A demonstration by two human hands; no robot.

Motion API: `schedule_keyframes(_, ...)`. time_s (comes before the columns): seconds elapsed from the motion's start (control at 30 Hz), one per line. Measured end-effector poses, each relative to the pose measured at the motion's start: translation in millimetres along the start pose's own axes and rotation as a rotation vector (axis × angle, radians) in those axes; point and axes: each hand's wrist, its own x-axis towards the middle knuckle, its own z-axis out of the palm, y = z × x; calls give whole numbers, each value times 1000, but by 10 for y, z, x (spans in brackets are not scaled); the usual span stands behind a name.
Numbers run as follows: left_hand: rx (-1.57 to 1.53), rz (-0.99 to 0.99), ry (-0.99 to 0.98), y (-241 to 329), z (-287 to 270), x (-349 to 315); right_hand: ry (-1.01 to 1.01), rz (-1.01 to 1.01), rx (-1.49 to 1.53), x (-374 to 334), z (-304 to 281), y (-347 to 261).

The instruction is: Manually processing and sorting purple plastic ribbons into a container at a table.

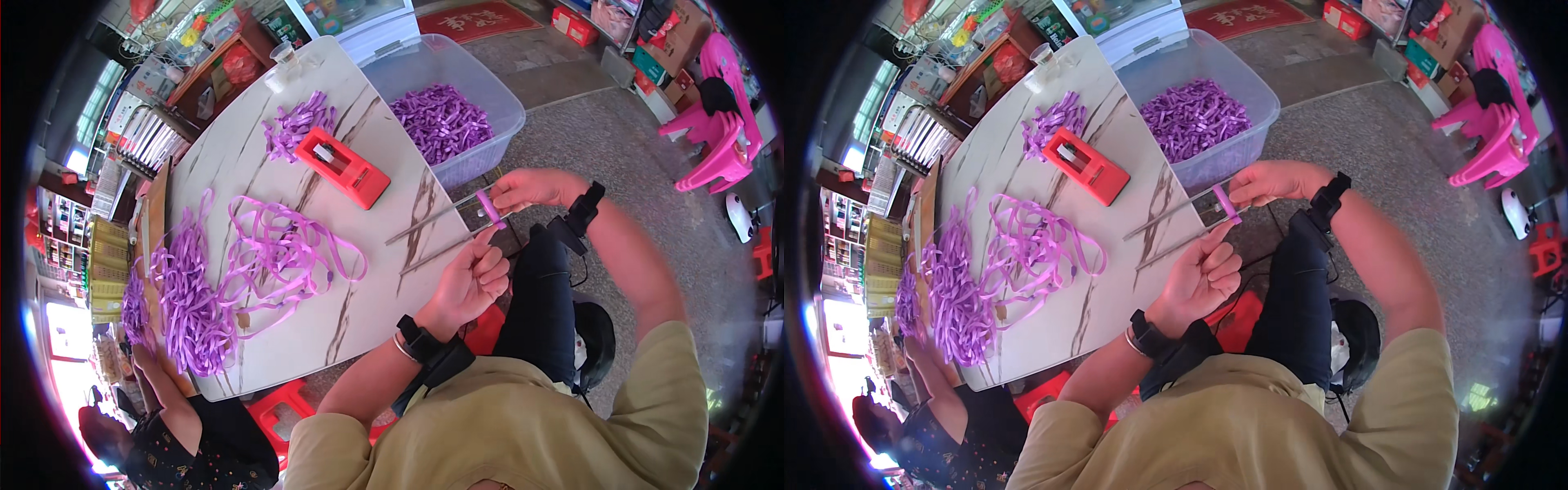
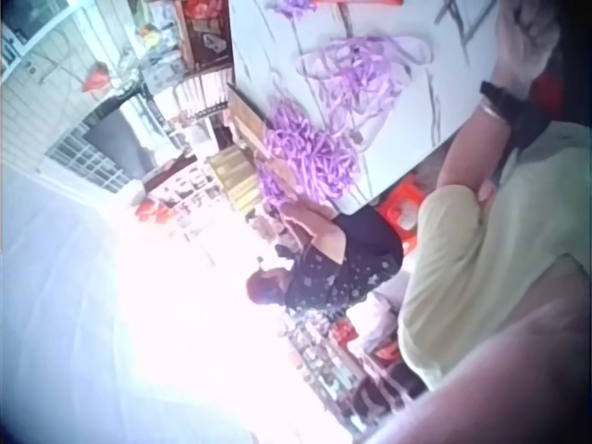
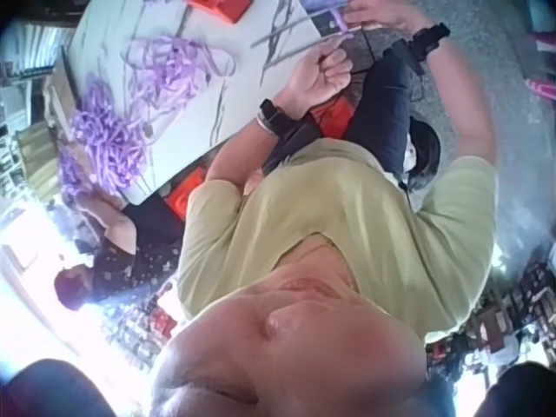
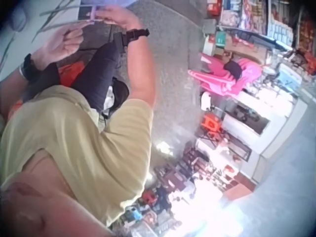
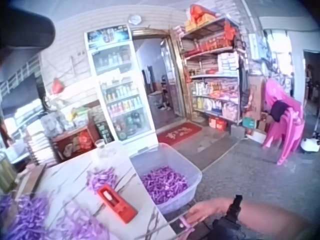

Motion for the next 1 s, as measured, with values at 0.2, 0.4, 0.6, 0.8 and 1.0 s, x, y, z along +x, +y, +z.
schedule_keyframes(0.2, -6, -7, 7, 7, 16, -14, 38, -110, 34, 104, -10, 176)
schedule_keyframes(0.4, 32, -6, 53, 9, 57, -31, 88, -151, 462, 255, 290, 485)
schedule_keyframes(0.6, 48, 0, 54, 10, 51, -24, -182, -467, 993, 663, 656, 840)
schedule_keyframes(0.8, 56, 15, 66, -8, 69, -12, -322, -607, 1160, 818, 741, 979)
schedule_keyframes(1.0, 61, 13, 47, -2, 38, -15, -137, -640, 1130, 557, 743, 761)
